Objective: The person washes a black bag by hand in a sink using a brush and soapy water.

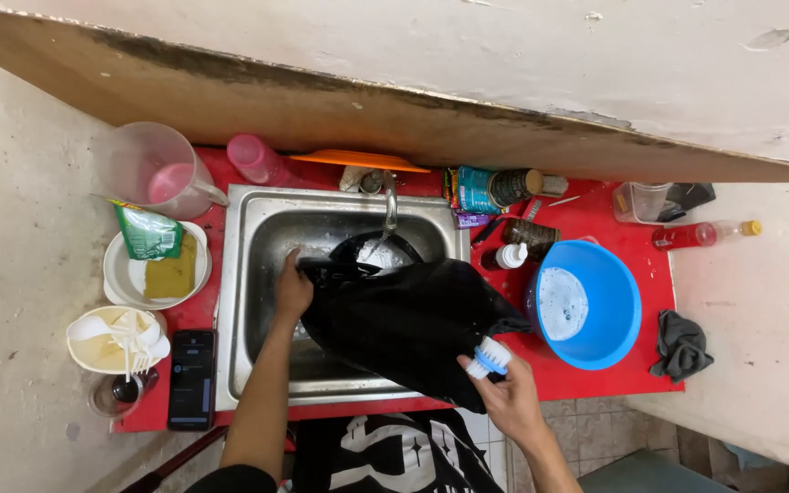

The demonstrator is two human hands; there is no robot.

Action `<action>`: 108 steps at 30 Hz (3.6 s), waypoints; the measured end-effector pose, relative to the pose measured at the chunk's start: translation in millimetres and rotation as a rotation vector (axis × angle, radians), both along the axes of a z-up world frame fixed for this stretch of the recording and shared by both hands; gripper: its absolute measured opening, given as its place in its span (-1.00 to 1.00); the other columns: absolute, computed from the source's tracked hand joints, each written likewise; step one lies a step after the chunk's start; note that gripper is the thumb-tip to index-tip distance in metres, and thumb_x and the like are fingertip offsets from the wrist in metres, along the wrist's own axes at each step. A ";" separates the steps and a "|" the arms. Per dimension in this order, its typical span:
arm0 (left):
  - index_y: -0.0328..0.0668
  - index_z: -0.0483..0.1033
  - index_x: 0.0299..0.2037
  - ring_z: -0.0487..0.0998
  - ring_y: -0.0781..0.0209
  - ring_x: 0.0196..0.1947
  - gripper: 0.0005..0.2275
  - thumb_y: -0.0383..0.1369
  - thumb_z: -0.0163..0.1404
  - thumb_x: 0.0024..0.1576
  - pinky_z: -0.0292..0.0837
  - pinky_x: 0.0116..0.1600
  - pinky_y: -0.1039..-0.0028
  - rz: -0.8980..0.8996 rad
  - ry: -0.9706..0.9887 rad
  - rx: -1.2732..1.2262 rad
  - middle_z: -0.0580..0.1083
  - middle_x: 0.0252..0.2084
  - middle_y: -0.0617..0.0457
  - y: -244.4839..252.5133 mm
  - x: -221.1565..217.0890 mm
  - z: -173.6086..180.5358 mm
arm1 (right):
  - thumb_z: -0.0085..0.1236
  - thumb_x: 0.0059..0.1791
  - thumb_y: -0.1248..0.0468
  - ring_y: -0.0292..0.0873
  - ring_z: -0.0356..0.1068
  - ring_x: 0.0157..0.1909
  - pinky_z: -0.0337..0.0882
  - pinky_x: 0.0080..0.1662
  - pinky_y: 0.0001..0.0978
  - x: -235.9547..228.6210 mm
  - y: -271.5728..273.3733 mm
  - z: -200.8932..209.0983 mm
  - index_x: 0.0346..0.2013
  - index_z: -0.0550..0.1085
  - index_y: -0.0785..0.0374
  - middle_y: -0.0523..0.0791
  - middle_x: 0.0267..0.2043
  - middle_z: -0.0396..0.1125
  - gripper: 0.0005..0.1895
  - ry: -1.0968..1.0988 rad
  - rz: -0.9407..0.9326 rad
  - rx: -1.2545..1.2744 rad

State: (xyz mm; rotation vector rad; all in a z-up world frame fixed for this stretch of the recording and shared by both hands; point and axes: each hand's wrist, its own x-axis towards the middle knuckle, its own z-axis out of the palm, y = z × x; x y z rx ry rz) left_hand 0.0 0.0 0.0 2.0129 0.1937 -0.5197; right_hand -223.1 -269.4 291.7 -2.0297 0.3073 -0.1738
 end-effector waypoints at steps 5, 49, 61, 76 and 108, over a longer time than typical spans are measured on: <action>0.10 0.41 0.28 0.36 0.01 0.33 -0.53 -0.54 -0.29 0.19 0.25 0.34 0.38 0.151 0.084 -0.154 0.38 0.34 -0.02 -3.2 5.0 18.5 | 0.31 -0.07 0.34 -0.34 0.28 -0.41 0.32 -0.34 -0.46 -4.8 -1.9 15.5 -0.44 0.46 0.20 -0.24 -0.46 0.33 -0.85 0.005 -0.020 -0.019; 0.15 -0.24 0.55 0.54 -0.11 0.14 -0.24 -0.28 0.01 0.21 0.41 0.25 0.21 -0.190 0.284 -0.102 0.49 0.18 -0.18 -58.6 3.8 40.2 | 0.34 -0.09 0.41 -0.29 0.01 -0.45 -0.01 -0.38 -0.39 -23.1 -29.3 17.8 -0.54 0.29 0.21 -0.22 -0.48 0.04 -0.66 0.037 0.138 -0.065; 0.10 0.34 0.27 0.60 0.03 -0.02 -0.49 -0.39 0.09 0.04 0.45 0.04 0.33 -0.396 0.006 -0.086 0.60 -0.04 0.00 -63.6 3.5 113.2 | 0.33 -0.09 0.35 -0.29 0.06 -0.42 0.08 -0.35 -0.39 -26.9 -38.5 0.6 -0.42 0.45 0.21 -0.24 -0.45 0.10 -0.84 0.056 0.066 -0.084; -0.09 0.28 0.28 0.59 -0.18 -0.13 -0.53 -0.52 0.02 0.13 0.49 -0.11 0.13 -0.287 -0.231 -0.022 0.54 -0.06 -0.23 -33.6 1.9 89.4 | 0.22 -0.05 0.39 -0.28 0.03 -0.42 0.46 -0.29 -0.51 -26.8 -37.6 -6.7 -0.45 0.35 0.23 -0.21 -0.45 0.03 -0.80 -0.003 0.062 -0.032; -0.17 0.35 0.35 0.38 -0.25 0.30 -0.59 -0.21 -0.22 0.34 0.25 0.37 -0.04 -0.586 0.108 -0.042 0.45 0.21 -0.34 -47.0 18.0 297.1 | 0.36 -0.07 0.13 0.30 0.50 0.00 0.54 -0.01 0.09 88.3 45.1 0.7 -0.02 0.54 0.32 0.16 -0.17 0.53 -0.57 0.355 0.179 0.210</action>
